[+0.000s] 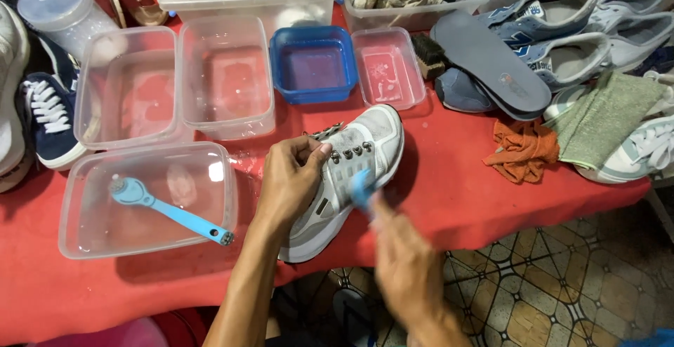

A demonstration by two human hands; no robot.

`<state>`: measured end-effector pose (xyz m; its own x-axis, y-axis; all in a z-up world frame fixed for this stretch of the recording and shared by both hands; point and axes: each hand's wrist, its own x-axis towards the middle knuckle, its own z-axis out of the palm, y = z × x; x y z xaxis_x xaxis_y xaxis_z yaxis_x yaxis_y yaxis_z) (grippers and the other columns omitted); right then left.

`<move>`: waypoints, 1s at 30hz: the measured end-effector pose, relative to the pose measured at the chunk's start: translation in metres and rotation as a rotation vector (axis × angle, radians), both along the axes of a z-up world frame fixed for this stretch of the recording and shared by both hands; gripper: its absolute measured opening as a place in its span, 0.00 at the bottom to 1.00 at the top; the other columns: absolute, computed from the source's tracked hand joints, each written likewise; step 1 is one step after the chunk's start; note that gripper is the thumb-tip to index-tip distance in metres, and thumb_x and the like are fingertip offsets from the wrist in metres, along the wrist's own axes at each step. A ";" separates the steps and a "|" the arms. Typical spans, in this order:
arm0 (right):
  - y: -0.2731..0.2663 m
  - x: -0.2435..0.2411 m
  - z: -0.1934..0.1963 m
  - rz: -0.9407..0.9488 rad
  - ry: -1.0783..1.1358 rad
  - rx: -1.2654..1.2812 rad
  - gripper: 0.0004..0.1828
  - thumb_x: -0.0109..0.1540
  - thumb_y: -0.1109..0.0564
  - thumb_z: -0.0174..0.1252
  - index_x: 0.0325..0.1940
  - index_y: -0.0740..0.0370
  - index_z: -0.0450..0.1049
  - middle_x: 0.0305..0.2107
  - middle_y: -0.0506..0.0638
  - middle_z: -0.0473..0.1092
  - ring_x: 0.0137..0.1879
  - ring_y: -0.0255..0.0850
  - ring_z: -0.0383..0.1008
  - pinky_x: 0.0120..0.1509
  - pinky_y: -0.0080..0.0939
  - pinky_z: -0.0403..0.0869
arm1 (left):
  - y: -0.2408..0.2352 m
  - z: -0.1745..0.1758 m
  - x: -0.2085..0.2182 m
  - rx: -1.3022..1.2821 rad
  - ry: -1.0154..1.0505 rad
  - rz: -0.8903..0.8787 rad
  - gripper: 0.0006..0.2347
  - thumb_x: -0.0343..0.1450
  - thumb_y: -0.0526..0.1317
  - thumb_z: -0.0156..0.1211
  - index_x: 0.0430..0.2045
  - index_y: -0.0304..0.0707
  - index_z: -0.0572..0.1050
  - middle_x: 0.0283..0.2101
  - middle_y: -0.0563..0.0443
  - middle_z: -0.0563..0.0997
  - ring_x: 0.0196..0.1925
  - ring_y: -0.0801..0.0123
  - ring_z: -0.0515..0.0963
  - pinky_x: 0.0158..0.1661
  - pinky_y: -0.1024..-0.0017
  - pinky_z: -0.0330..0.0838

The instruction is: The person scrubs a grey sneaker with a blue brush, repeatedly dipping the brush into a container of water. They clean the upper, sides, and sole of the shoe while holding it on a red table.

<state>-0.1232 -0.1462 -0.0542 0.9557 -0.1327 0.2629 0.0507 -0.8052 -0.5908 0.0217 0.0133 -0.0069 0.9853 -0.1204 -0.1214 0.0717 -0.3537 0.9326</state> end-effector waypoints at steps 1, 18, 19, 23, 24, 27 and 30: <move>0.003 0.000 -0.005 0.000 -0.003 0.001 0.27 0.70 0.55 0.43 0.74 0.53 0.59 0.31 0.49 0.75 0.31 0.39 0.80 0.28 0.41 0.80 | 0.003 0.000 0.003 0.001 -0.003 0.000 0.12 0.75 0.40 0.62 0.18 0.43 0.76 0.18 0.64 0.65 0.24 0.81 0.58 0.26 0.75 0.53; 0.005 -0.006 -0.025 0.120 -0.143 -0.231 0.28 0.67 0.59 0.54 0.72 0.46 0.65 0.22 0.43 0.54 0.17 0.41 0.61 0.20 0.47 0.65 | 0.009 -0.013 0.009 -0.121 -0.039 -0.053 0.13 0.76 0.42 0.62 0.18 0.44 0.74 0.18 0.66 0.66 0.23 0.84 0.58 0.24 0.76 0.50; 0.002 -0.002 -0.018 0.113 -0.141 -0.231 0.28 0.67 0.59 0.54 0.72 0.46 0.65 0.22 0.43 0.54 0.17 0.41 0.61 0.20 0.47 0.65 | 0.005 -0.009 0.006 -0.121 -0.038 -0.060 0.13 0.76 0.42 0.62 0.18 0.44 0.74 0.18 0.66 0.66 0.23 0.84 0.58 0.24 0.76 0.50; 0.013 -0.003 -0.016 0.080 -0.177 -0.120 0.27 0.67 0.58 0.55 0.71 0.51 0.64 0.33 0.44 0.68 0.30 0.38 0.68 0.28 0.41 0.72 | 0.007 -0.004 0.003 -0.035 -0.015 0.003 0.14 0.75 0.42 0.62 0.17 0.45 0.74 0.17 0.65 0.64 0.22 0.82 0.58 0.25 0.75 0.52; 0.020 -0.013 -0.023 0.151 -0.194 -0.186 0.31 0.67 0.59 0.58 0.74 0.48 0.60 0.21 0.37 0.57 0.18 0.31 0.55 0.17 0.37 0.65 | 0.007 -0.006 0.004 -0.085 -0.017 -0.026 0.14 0.76 0.42 0.62 0.17 0.45 0.73 0.17 0.66 0.64 0.22 0.83 0.56 0.24 0.75 0.49; -0.008 0.004 -0.039 0.031 -0.103 -0.018 0.12 0.68 0.59 0.45 0.50 0.57 0.75 0.36 0.47 0.77 0.22 0.38 0.72 0.17 0.36 0.75 | 0.004 0.006 -0.001 -0.072 0.051 0.006 0.14 0.76 0.42 0.62 0.17 0.45 0.74 0.17 0.64 0.64 0.21 0.81 0.56 0.25 0.75 0.52; 0.006 0.003 -0.014 0.026 -0.200 0.064 0.24 0.67 0.63 0.51 0.69 0.63 0.64 0.49 0.59 0.77 0.45 0.44 0.85 0.49 0.41 0.83 | 0.005 -0.003 0.002 -0.088 0.019 -0.016 0.13 0.76 0.42 0.62 0.18 0.44 0.75 0.18 0.65 0.66 0.22 0.82 0.58 0.26 0.76 0.53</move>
